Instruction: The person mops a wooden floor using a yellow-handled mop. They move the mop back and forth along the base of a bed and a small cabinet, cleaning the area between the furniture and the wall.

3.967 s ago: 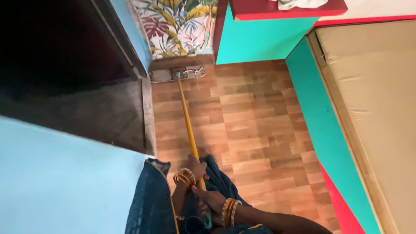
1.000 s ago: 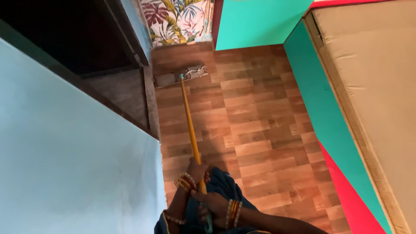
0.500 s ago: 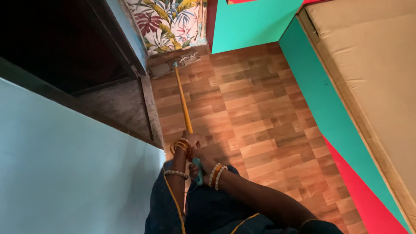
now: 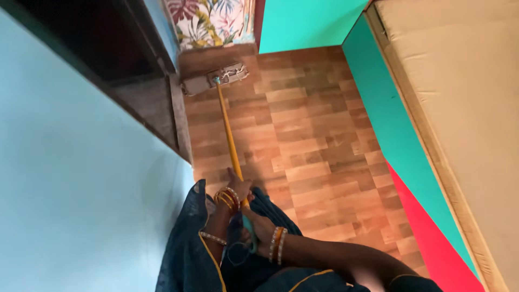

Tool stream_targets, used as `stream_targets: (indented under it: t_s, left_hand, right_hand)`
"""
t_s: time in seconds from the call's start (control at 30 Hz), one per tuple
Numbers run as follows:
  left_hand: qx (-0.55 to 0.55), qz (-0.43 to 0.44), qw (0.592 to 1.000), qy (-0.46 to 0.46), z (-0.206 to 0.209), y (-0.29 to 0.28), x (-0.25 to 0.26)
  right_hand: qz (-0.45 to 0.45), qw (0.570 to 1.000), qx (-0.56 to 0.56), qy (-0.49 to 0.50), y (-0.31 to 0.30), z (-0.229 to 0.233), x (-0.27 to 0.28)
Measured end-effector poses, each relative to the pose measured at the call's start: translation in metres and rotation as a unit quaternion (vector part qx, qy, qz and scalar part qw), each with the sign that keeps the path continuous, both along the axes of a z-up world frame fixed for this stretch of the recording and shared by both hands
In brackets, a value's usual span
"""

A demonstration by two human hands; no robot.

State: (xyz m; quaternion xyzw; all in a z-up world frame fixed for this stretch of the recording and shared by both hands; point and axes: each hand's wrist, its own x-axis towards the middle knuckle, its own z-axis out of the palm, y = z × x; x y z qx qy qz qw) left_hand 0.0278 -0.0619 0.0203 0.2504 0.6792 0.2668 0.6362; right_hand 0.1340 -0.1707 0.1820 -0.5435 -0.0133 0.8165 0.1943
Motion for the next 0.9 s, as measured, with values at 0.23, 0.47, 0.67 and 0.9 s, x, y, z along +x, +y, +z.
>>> stream_targets:
  t_s: [0.23,0.47,0.67,0.9]
  left_hand:
    - [-0.014,0.017,1.000,0.017,0.073,-0.145,0.063]
    - [-0.023,0.009,0.997,-0.067,0.117,-0.239,0.081]
    - [-0.013,0.016,0.998,-0.064,0.124,-0.241,0.072]
    - [0.014,0.012,0.998,-0.066,0.131,-0.195,0.037]
  right_hand:
    - [0.047,0.995,-0.049,0.080,-0.133,0.027,0.070]
    - [0.077,0.979,-0.109,0.154,-0.217,0.043,0.112]
    - [0.126,0.984,-0.063,0.107,-0.227,0.011,0.098]
    - [0.271,0.954,0.122,0.025,-0.174,-0.002,0.068]
